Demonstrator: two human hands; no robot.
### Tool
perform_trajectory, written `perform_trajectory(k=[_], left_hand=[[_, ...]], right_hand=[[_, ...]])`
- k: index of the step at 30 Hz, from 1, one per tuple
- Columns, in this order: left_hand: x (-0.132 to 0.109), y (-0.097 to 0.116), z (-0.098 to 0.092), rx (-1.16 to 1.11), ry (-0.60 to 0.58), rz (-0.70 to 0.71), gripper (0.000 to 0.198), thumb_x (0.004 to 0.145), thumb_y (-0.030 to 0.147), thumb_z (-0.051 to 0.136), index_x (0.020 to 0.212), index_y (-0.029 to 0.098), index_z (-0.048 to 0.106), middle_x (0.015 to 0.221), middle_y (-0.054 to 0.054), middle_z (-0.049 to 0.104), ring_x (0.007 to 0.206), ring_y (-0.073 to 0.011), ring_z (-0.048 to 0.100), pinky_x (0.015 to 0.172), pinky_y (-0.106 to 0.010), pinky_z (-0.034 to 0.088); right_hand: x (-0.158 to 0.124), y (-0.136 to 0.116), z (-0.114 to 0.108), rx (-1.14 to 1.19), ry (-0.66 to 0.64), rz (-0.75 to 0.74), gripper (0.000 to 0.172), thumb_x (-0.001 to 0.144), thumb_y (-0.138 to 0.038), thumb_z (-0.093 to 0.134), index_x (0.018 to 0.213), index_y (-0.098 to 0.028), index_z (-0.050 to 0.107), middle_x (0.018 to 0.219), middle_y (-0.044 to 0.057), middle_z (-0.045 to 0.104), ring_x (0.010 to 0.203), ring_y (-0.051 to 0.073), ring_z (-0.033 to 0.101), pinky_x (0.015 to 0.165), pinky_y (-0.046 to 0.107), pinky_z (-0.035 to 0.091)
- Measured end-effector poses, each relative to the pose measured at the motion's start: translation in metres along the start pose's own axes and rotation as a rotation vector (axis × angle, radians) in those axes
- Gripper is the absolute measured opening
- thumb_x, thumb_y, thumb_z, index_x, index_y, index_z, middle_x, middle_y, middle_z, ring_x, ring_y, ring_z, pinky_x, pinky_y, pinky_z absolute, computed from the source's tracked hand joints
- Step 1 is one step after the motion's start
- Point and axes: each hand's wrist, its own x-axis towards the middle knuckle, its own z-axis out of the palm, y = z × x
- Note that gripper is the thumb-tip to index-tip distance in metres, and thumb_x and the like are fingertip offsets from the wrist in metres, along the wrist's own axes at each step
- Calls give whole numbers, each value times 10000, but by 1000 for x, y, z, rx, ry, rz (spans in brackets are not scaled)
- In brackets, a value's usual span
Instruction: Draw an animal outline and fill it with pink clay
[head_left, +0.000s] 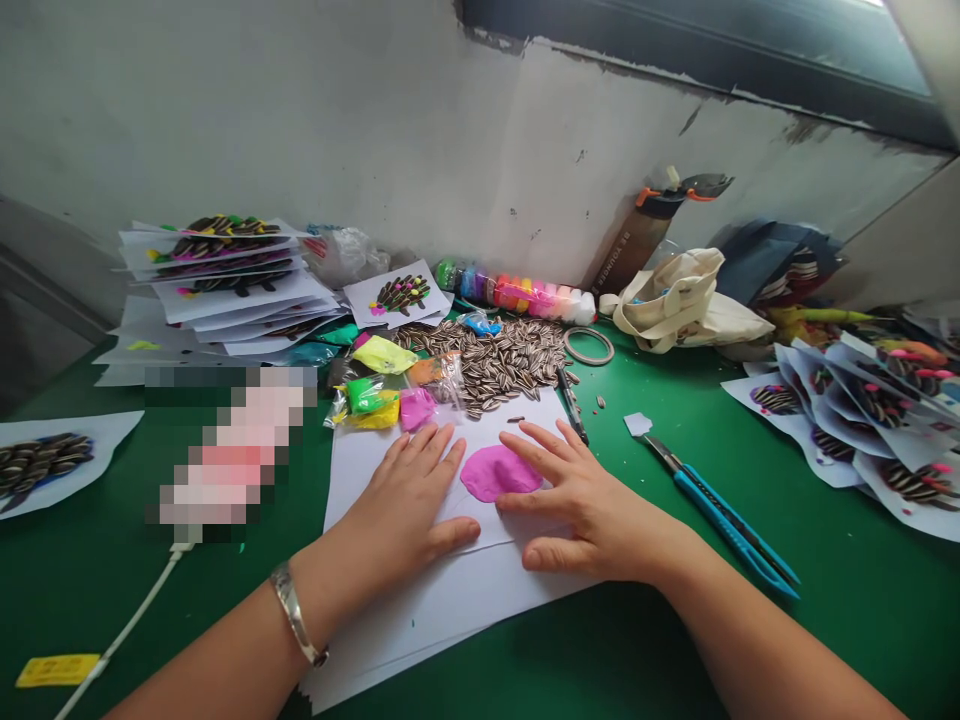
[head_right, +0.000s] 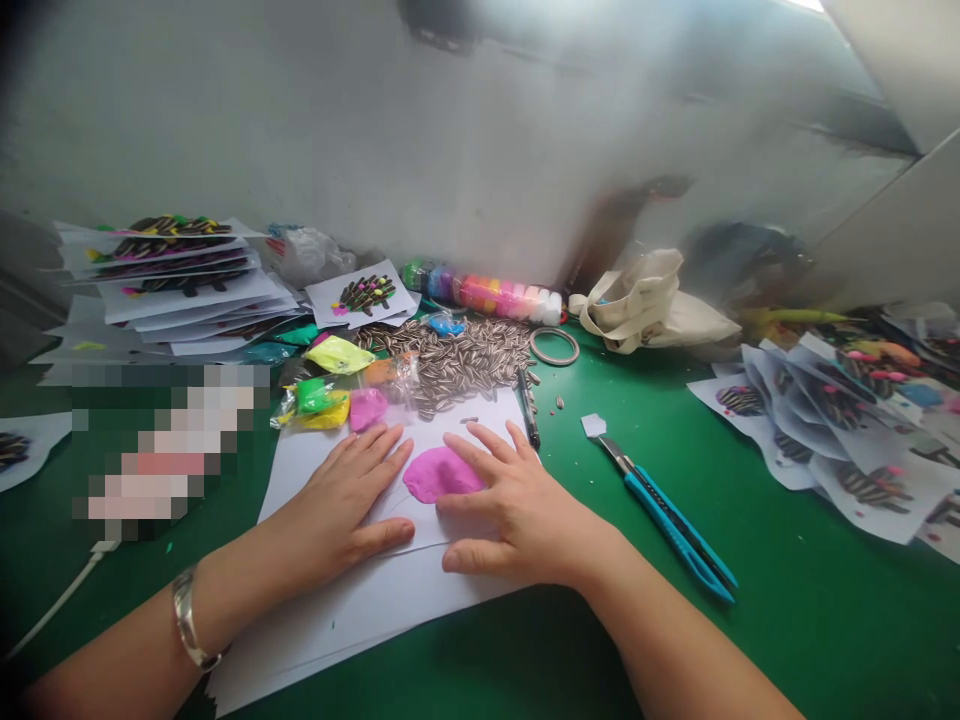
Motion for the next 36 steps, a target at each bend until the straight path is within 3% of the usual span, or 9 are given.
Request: perform_trajectory(k=[3,8,14,20,24,29,33,36], left_hand=[[0,1,0,-6,-1,-8,792,827,587,553,1466,167,349,1569,-134,228,1444,-340,159,1160,-521,179],[1,2,-2,-7,-14,-16,786,828,571,561,1464,160,352,1570,-131,233,1445,-339,156,1167,-510,162],[1,1,-1,-7,0,-7,780,832,576,554,1469,178,344,1570,-124,236,1443,-339,165,1160,-515,178],[0,-1,1,6,5,7,781,837,590,539,1469,174,346,1567,-136,228,1444,-343,158,1156,-530,184],[1,-1,1,-4,10,5,774,837,580,544,1465,172,352,1565,-137,236,1443,-344,156,1155,-535,185],[1,-1,1,-18,23,12,774,831,583,550,1460,173,365,1561,-135,250,1440,-352,162,1151,-544,189],[1,-1,1,-10,15,7,780,832,583,547,1466,170,354,1566,-132,235,1442,-346,160,1154,-536,187],[1,-1,2,3,6,0,778,840,585,535,1472,174,343,1569,-128,227,1444,-344,157,1156,-532,181]], right_hand=[[0,0,0,5,25,8,543,837,-684,495,1291,-398,576,1601,30,121,1446,374,108,1107,658,34],[1,1,2,12,3,-4,570,827,-699,494,1315,-410,547,1597,16,151,1446,373,111,1110,657,51],[4,5,11,-87,52,68,701,819,-730,461,1429,-391,395,1593,67,163,1449,374,76,1093,685,50],[7,8,18,-159,100,96,760,814,-742,450,1456,-343,365,1593,93,148,1446,397,47,1093,686,67],[8,8,19,-196,103,123,751,819,-745,432,1433,-314,417,1569,97,240,1436,417,84,1081,709,52],[8,7,18,-211,120,138,765,828,-742,417,1451,-298,390,1586,96,176,1441,411,62,1091,695,57],[8,9,17,-222,102,159,752,831,-741,408,1436,-294,416,1562,101,257,1441,406,72,1086,703,36],[8,12,16,-205,109,170,756,838,-739,397,1450,-296,390,1571,96,233,1445,389,89,1097,686,59]])
